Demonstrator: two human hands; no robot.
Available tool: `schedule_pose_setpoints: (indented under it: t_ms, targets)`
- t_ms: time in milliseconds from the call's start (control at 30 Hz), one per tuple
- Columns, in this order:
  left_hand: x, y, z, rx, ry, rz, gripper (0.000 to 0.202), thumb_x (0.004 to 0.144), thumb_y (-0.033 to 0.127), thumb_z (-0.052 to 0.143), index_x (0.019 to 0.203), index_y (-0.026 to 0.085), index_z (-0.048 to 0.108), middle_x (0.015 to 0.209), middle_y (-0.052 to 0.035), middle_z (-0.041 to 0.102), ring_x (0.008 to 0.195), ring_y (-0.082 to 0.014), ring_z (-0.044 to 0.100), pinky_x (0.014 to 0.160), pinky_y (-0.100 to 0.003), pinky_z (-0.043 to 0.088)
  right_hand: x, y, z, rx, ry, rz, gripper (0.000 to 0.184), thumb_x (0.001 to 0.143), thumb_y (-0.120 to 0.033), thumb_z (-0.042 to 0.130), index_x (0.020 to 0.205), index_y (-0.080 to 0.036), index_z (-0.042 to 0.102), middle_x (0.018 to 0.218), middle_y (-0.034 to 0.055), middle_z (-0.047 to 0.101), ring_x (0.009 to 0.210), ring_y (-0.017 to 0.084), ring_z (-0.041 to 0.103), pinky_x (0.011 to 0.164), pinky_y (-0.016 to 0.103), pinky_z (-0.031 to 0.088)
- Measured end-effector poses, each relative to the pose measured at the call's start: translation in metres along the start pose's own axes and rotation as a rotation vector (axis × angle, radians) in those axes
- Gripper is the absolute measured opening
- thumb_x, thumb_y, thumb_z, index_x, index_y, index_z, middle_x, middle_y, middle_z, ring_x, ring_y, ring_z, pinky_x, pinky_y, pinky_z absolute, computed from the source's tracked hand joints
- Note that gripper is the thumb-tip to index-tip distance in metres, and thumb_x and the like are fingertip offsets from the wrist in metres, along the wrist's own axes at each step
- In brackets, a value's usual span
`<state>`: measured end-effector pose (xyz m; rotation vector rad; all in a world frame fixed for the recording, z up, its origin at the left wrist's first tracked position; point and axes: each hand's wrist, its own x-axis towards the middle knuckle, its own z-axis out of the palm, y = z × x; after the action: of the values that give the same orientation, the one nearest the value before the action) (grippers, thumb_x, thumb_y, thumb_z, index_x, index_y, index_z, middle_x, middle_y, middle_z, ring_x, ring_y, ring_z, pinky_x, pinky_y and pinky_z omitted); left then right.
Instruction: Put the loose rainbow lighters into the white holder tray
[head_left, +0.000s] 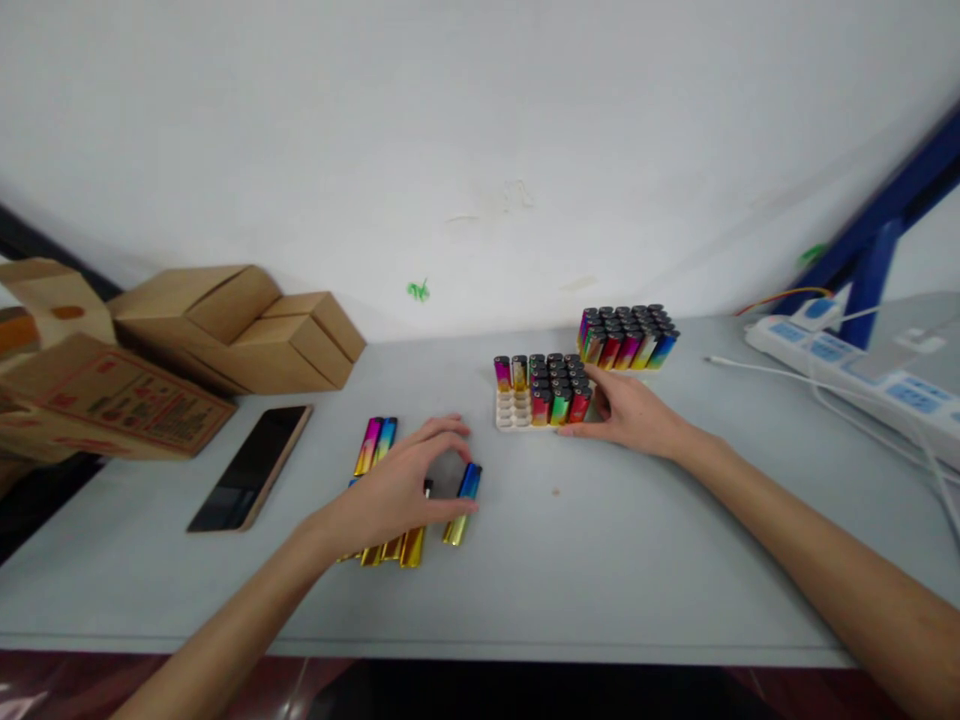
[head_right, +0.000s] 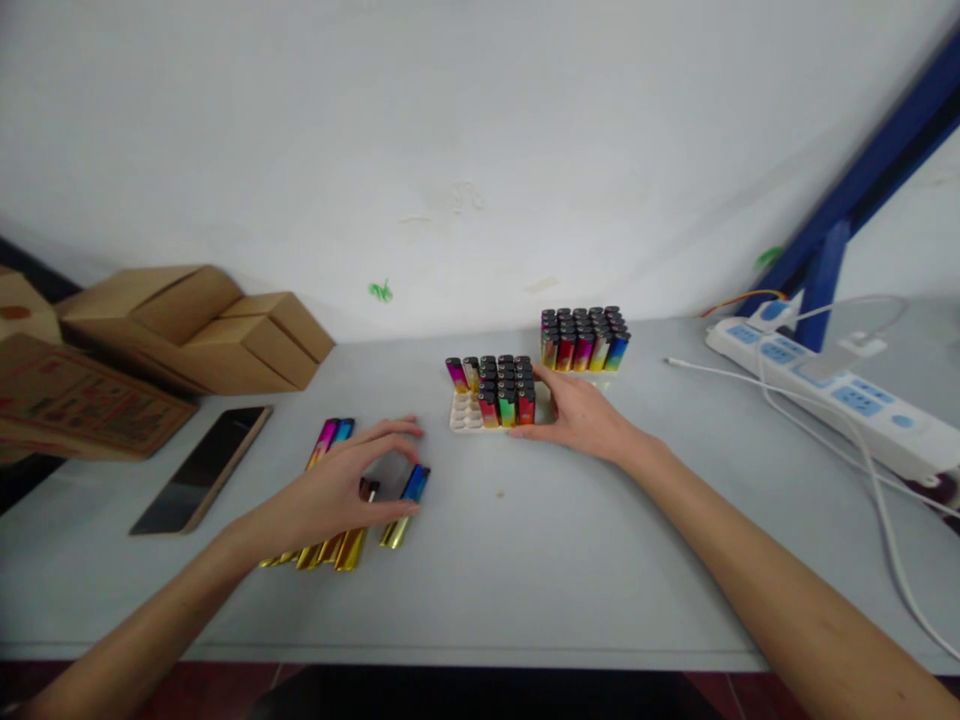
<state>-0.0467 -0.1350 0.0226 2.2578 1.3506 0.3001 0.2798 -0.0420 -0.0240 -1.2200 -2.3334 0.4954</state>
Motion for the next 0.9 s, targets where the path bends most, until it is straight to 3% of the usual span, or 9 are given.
schedule_pose_setpoints:
  t_ms: [100, 200, 367, 500, 600, 733, 800, 900]
  targets:
    - [0.008, 0.01, 0.007, -0.037, 0.045, 0.033, 0.023, 0.083, 0.036, 0.072, 0.103, 0.026, 0.067, 0.129, -0.0053, 0.068, 0.129, -0.0271, 0.059, 0.123, -0.05, 0.03, 0.0, 0.001, 0.001, -0.003, -0.002, 0.005, 0.079, 0.077, -0.067, 0.075, 0.13, -0.012, 0.055, 0.089, 0.0102, 0.07, 0.076, 0.028, 0.066, 0.063, 0.034, 0.047]
    - [0.014, 0.013, 0.013, -0.028, 0.091, 0.005, 0.022, 0.085, 0.035, 0.07, 0.105, 0.025, 0.066, 0.114, -0.0027, 0.072, 0.114, -0.0255, 0.066, 0.122, -0.05, 0.029, 0.0, 0.002, 0.002, -0.01, -0.007, 0.014, 0.085, 0.076, -0.068, 0.074, 0.134, -0.01, 0.053, 0.09, 0.0116, 0.071, 0.08, 0.029, 0.067, 0.065, 0.035, 0.048]
    - [0.021, 0.007, 0.018, 0.065, 0.149, -0.08, 0.029, 0.088, 0.048, 0.067, 0.099, 0.021, 0.065, 0.112, -0.0081, 0.064, 0.112, -0.0291, 0.058, 0.102, -0.047, 0.046, 0.0, 0.001, 0.001, 0.001, -0.022, 0.029, 0.09, 0.075, -0.069, 0.075, 0.137, -0.009, 0.051, 0.089, 0.0118, 0.071, 0.08, 0.03, 0.067, 0.066, 0.035, 0.048]
    - [0.03, 0.01, 0.02, 0.149, 0.084, -0.035, 0.023, 0.09, 0.041, 0.062, 0.083, 0.019, 0.062, 0.108, -0.0105, 0.059, 0.109, -0.03, 0.054, 0.1, -0.048, 0.045, 0.001, 0.0, 0.001, 0.0, -0.025, 0.027, 0.089, 0.076, -0.068, 0.075, 0.137, -0.008, 0.052, 0.088, 0.0118, 0.071, 0.077, 0.029, 0.066, 0.065, 0.034, 0.047]
    - [0.038, 0.019, 0.02, 0.137, 0.067, -0.013, 0.023, 0.093, 0.035, 0.055, 0.077, 0.019, 0.057, 0.098, -0.0094, 0.059, 0.096, -0.0271, 0.056, 0.093, -0.046, 0.048, 0.001, 0.001, 0.001, 0.002, -0.012, 0.011, 0.089, 0.076, -0.068, 0.075, 0.137, -0.009, 0.052, 0.086, 0.0108, 0.07, 0.075, 0.028, 0.066, 0.063, 0.034, 0.047]
    - [0.046, 0.034, 0.012, -0.082, 0.153, -0.025, 0.027, 0.098, 0.039, 0.05, 0.078, 0.02, 0.05, 0.082, -0.0034, 0.058, 0.076, -0.0193, 0.057, 0.074, -0.036, 0.051, 0.001, 0.002, 0.002, 0.024, -0.013, -0.011, 0.088, 0.077, -0.067, 0.075, 0.138, -0.009, 0.051, 0.09, 0.0117, 0.071, 0.078, 0.028, 0.066, 0.065, 0.034, 0.048]
    - [0.048, 0.042, 0.007, -0.266, 0.213, -0.004, 0.026, 0.1, 0.041, 0.051, 0.085, 0.02, 0.051, 0.083, -0.0025, 0.06, 0.075, -0.017, 0.059, 0.069, -0.031, 0.052, 0.001, 0.002, 0.003, 0.028, -0.004, -0.015, 0.086, 0.076, -0.065, 0.076, 0.138, -0.01, 0.051, 0.096, 0.0128, 0.072, 0.082, 0.029, 0.067, 0.067, 0.035, 0.048]
    - [0.052, 0.049, 0.003, -0.509, 0.226, 0.106, 0.022, 0.102, 0.041, 0.05, 0.101, 0.019, 0.054, 0.094, -0.0052, 0.067, 0.083, -0.0168, 0.064, 0.072, -0.03, 0.053, 0.0, 0.003, 0.003, 0.036, 0.013, -0.031, 0.085, 0.076, -0.064, 0.077, 0.139, -0.013, 0.051, 0.102, 0.0132, 0.071, 0.085, 0.029, 0.067, 0.07, 0.035, 0.049]
